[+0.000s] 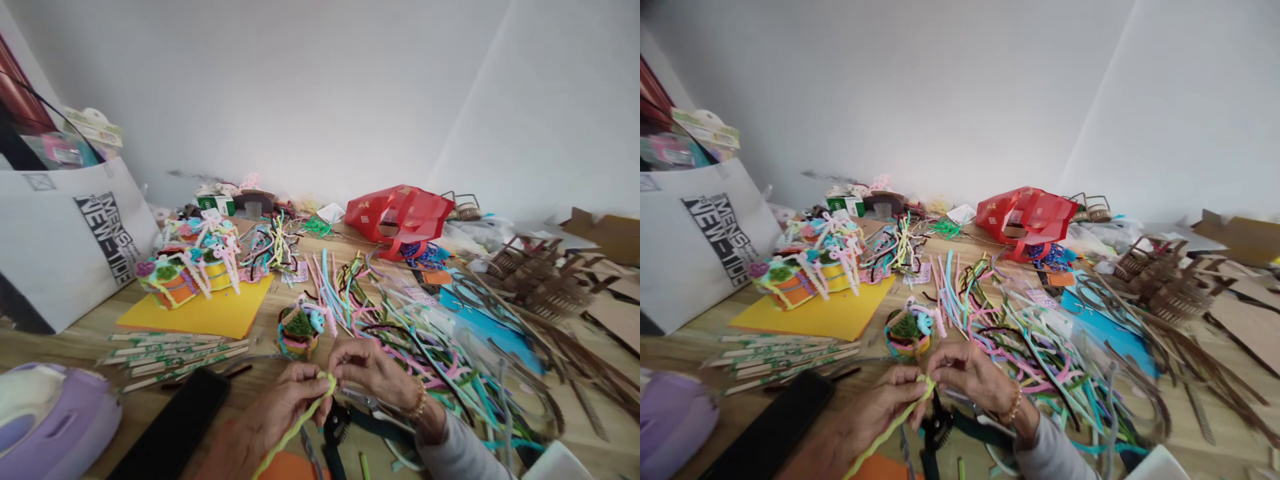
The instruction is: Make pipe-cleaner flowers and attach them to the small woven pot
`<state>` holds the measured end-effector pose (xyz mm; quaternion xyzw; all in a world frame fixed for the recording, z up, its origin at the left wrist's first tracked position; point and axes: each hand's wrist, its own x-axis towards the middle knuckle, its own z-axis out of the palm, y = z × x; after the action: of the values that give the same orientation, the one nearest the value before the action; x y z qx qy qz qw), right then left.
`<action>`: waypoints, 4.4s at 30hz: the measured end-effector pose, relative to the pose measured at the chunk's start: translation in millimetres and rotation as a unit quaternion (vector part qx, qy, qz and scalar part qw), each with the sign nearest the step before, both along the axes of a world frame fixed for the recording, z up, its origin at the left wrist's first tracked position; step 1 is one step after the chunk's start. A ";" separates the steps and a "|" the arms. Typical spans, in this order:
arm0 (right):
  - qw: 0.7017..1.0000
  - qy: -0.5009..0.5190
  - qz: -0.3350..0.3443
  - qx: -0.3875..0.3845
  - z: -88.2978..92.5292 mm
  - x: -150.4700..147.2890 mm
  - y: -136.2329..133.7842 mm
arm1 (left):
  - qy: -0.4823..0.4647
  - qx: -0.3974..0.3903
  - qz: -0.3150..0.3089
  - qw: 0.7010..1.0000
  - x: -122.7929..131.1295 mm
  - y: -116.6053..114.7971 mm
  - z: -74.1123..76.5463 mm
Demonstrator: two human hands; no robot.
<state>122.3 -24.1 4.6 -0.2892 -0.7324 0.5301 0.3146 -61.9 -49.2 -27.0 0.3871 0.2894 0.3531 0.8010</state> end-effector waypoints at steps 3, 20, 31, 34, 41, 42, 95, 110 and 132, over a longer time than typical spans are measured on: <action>1.000 0.017 0.005 0.001 0.8 -1.5 -1.3 | -0.014 -0.028 -0.011 0.999 1.1 -0.5 -2.6; 0.991 -0.099 -0.088 -0.024 -7.0 -10.7 -4.7 | 0.380 0.328 0.243 0.830 8.9 -17.0 11.0; 0.998 -0.054 -0.031 -0.024 -4.1 -2.7 -3.7 | 0.204 0.110 0.093 0.968 1.8 -4.6 14.4; 0.999 -0.012 0.000 -0.044 -2.5 -1.9 -2.5 | 0.116 0.037 0.025 0.992 -2.4 -1.4 9.8; 0.992 0.059 -0.007 -0.113 -13.2 -2.1 1.4 | 0.035 -0.030 -0.014 0.999 -0.4 -2.8 3.4; 0.991 0.063 -0.011 -0.120 -15.3 -1.9 2.1 | 0.039 -0.028 0.003 0.999 0.8 -3.3 3.5; 0.986 0.129 -0.069 -0.085 7.7 -13.0 -15.5 | -0.136 -0.036 0.195 0.971 8.3 -3.0 4.7; 0.976 0.163 -0.127 -0.064 0.3 -22.7 -15.9 | 0.233 0.367 0.330 0.838 7.1 -24.1 17.4; 0.937 -0.135 -0.130 0.296 -3.8 -22.5 -24.1 | 0.438 0.678 0.317 0.497 -7.2 -16.4 23.9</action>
<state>99.8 -48.2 0.8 -0.3448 -0.8476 0.2001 0.3502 -69.1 -65.6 -3.0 0.7987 0.3782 0.4566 -0.1029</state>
